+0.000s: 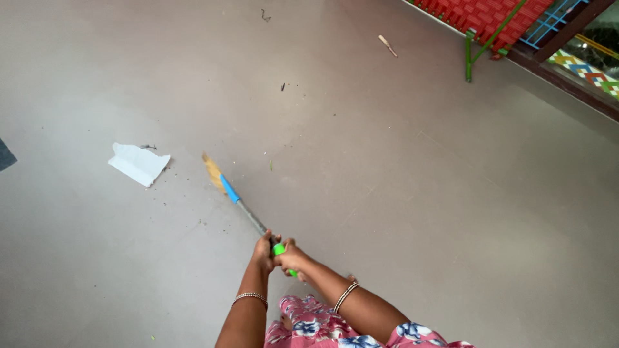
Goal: The person sweeps the floor with a broom to gather pieces of paper and dust, then uses a mop to clean the tiled surface, moving a folding cot to reach the area underneath.
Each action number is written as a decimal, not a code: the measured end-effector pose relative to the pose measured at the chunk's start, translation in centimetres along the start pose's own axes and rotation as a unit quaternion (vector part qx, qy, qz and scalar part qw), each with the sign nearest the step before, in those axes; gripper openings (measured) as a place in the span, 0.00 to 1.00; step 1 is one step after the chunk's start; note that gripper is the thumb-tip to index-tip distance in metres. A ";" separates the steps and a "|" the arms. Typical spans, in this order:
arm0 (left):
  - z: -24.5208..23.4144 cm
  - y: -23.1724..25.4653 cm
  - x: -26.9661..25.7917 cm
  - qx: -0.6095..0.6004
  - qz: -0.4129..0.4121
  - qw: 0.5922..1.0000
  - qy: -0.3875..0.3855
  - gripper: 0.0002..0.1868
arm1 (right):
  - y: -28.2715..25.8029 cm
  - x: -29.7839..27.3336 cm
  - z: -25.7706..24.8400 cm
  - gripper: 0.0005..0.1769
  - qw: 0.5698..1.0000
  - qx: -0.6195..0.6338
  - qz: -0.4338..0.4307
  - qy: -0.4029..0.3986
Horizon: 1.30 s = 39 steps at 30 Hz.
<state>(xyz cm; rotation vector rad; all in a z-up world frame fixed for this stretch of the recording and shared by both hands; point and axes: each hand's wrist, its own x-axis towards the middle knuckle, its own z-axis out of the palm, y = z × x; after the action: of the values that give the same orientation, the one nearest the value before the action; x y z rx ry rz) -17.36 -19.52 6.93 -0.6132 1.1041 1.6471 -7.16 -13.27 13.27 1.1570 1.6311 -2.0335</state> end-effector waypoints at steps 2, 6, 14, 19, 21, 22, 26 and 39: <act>1.1 0.3 0.9 0.029 0.006 0.999 -0.036 0.23 | -1.9 -0.3 -1.4 0.37 0.999 -0.029 0.011 0.027; 5.5 -1.2 2.7 0.130 -0.035 0.989 -0.062 0.24 | -2.1 -0.4 -5.4 0.39 0.998 -0.002 0.005 0.065; 17.8 -5.9 3.6 0.389 -0.052 0.915 -0.091 0.33 | -0.4 6.4 -18.9 0.20 0.951 0.056 -0.045 0.302; 25.4 -4.4 2.8 0.451 -0.060 0.877 -0.152 0.35 | -3.3 8.9 -27.3 0.28 0.916 0.197 -0.064 0.343; 27.0 -3.9 3.8 0.441 -0.063 0.881 -0.163 0.35 | -5.1 9.8 -31.4 0.38 0.899 0.238 0.030 0.367; 27.2 -4.0 4.4 0.420 -0.062 0.891 -0.164 0.34 | -5.8 10.3 -33.1 0.42 0.892 0.265 0.056 0.364; 26.2 -4.6 7.8 0.332 -0.063 0.932 -0.129 0.31 | -6.5 13.0 -35.4 0.58 0.882 0.313 0.122 0.331; 22.8 -2.3 14.2 0.145 0.000 0.982 0.122 0.33 | -9.2 21.6 -25.3 0.35 0.987 -0.087 0.137 -0.018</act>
<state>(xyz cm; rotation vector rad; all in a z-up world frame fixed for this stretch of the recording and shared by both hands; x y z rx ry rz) -17.57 7.39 4.79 -0.6342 1.4907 1.3984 -16.75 18.25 2.79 1.1984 1.5040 -1.6967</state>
